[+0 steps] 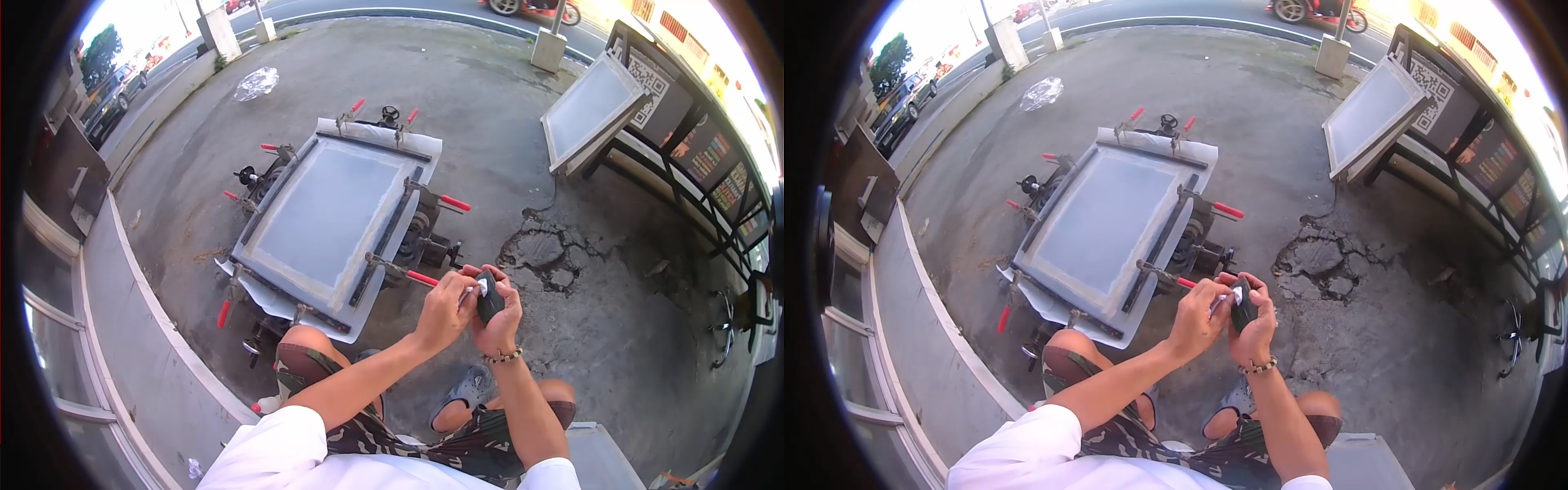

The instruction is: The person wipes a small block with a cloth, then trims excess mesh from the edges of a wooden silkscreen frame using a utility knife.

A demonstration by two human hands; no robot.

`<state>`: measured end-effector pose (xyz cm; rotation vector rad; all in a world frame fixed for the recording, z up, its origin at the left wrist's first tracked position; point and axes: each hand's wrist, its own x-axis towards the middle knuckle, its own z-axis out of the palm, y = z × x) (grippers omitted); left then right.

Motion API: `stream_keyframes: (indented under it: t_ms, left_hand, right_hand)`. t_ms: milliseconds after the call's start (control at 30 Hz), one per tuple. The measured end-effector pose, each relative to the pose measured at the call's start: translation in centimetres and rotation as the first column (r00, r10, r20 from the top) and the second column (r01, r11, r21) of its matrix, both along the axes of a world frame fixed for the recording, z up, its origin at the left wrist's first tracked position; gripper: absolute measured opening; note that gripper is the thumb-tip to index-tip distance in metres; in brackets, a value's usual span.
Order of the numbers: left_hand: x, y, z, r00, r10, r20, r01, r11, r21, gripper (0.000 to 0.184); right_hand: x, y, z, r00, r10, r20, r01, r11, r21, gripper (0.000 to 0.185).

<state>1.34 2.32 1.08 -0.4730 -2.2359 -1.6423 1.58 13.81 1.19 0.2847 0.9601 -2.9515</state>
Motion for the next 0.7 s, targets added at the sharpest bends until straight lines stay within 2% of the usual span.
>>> stream_keyframes:
  t_ms: [100, 167, 233, 267, 300, 333, 367, 433, 467, 567, 633, 667, 700]
  left_hand:
    - [1.7, 0.7, -0.1, 0.998, -0.060, -0.030, 0.060, 0.998, -0.015, 0.014]
    - [2.1, 0.8, -0.1, 0.993, -0.116, -0.030, 0.116, 0.993, 0.003, 0.015]
    - [1.0, 0.3, 0.1, 0.992, -0.090, -0.091, 0.086, 0.995, -0.053, 0.016]
    - [-0.2, 0.0, -0.1, 0.998, -0.018, -0.057, 0.016, 0.999, -0.036, 0.014]
    - [-0.8, 0.0, 0.1, 1.000, -0.018, 0.008, 0.017, 0.999, 0.047, 0.012]
    - [0.4, 0.3, 0.2, 0.999, -0.044, 0.000, 0.044, 0.999, 0.007, 0.012]
    - [1.7, 0.5, 0.7, 0.997, -0.070, -0.014, 0.070, 0.997, -0.036, 0.012]
    - [2.4, 1.0, 0.6, 0.991, -0.125, -0.051, 0.125, 0.992, 0.002, 0.013]
    - [2.2, 0.9, 0.5, 0.991, -0.124, -0.053, 0.123, 0.992, -0.016, 0.013]
    - [-0.3, -0.2, 0.0, 0.996, -0.067, -0.064, 0.065, 0.997, -0.038, 0.013]
    - [-2.1, -1.3, 0.2, 0.994, 0.034, 0.102, -0.030, 0.999, -0.034, 0.016]
    - [-1.8, -1.3, 0.4, 0.986, 0.017, 0.167, -0.015, 1.000, -0.016, 0.016]
    - [-1.7, -1.3, 0.9, 0.986, 0.018, 0.164, -0.016, 1.000, -0.017, 0.016]
  right_hand:
    - [0.1, 0.3, -0.4, 0.999, -0.032, 0.015, 0.031, 0.998, 0.054, 0.043]
    - [0.2, 0.4, -1.0, 0.997, -0.062, -0.041, 0.062, 0.998, -0.003, 0.043]
    - [0.4, 0.6, -0.9, 0.996, -0.048, -0.081, 0.048, 0.999, 0.001, 0.043]
    - [0.6, 0.5, -1.0, 0.995, -0.089, -0.045, 0.093, 0.991, 0.092, 0.045]
    - [0.7, 0.4, -1.0, 0.992, -0.127, -0.015, 0.127, 0.975, 0.182, 0.047]
    - [0.6, 0.4, -0.8, 0.991, -0.045, -0.125, 0.052, 0.997, 0.056, 0.048]
    - [0.3, 0.5, -0.6, 0.991, -0.047, -0.126, 0.054, 0.997, 0.055, 0.048]
    - [0.3, 0.7, -0.4, 0.991, -0.034, -0.129, 0.039, 0.998, 0.044, 0.049]
    - [0.3, 0.7, -0.4, 0.989, -0.039, -0.146, 0.037, 0.999, -0.015, 0.045]
    - [0.6, 0.9, -0.3, 0.992, -0.039, -0.119, 0.043, 0.999, 0.026, 0.047]
    - [0.8, 0.7, 0.4, 0.994, -0.024, -0.104, 0.029, 0.998, 0.051, 0.048]
    - [0.8, 0.7, 0.6, 0.993, -0.011, -0.117, 0.016, 0.999, 0.041, 0.048]
    - [0.7, 0.6, 0.7, 0.992, 0.001, -0.127, 0.003, 1.000, 0.030, 0.048]
